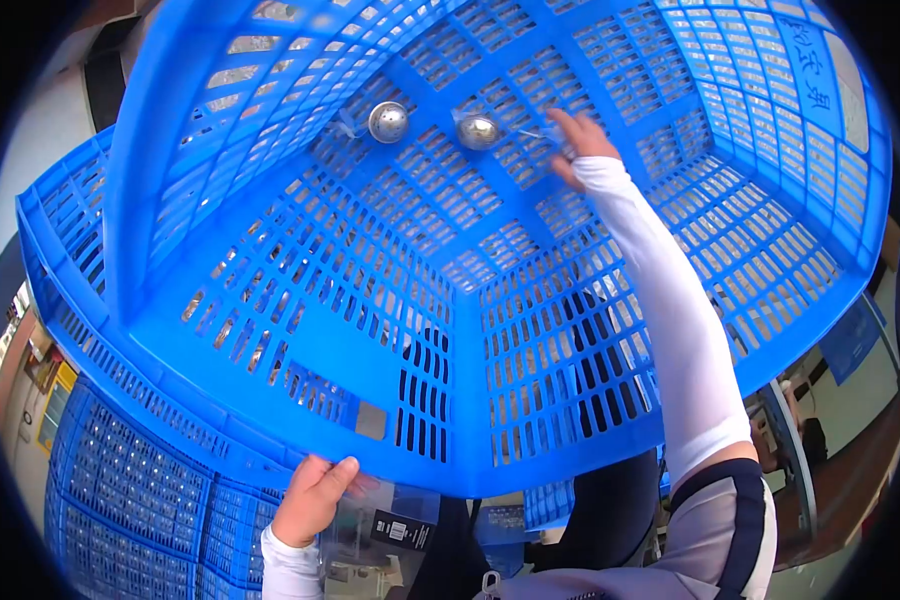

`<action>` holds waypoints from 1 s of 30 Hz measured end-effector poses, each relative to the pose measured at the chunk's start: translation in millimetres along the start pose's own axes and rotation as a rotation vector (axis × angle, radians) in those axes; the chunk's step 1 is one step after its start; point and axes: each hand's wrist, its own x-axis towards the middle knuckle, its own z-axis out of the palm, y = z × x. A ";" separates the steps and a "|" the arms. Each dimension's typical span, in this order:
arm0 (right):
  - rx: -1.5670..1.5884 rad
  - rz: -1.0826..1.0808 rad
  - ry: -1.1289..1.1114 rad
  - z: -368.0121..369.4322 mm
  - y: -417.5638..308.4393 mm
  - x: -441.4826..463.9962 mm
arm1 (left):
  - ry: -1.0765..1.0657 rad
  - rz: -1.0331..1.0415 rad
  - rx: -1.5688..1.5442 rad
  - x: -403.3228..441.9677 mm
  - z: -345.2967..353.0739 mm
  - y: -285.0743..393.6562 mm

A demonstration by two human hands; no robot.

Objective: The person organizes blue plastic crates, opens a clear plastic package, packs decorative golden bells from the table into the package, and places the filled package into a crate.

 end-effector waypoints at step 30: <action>0.997 -0.288 -0.429 -138.8 -503.3 -53.8 | 0.100 1.121 0.292 44.4 1.9 -64.9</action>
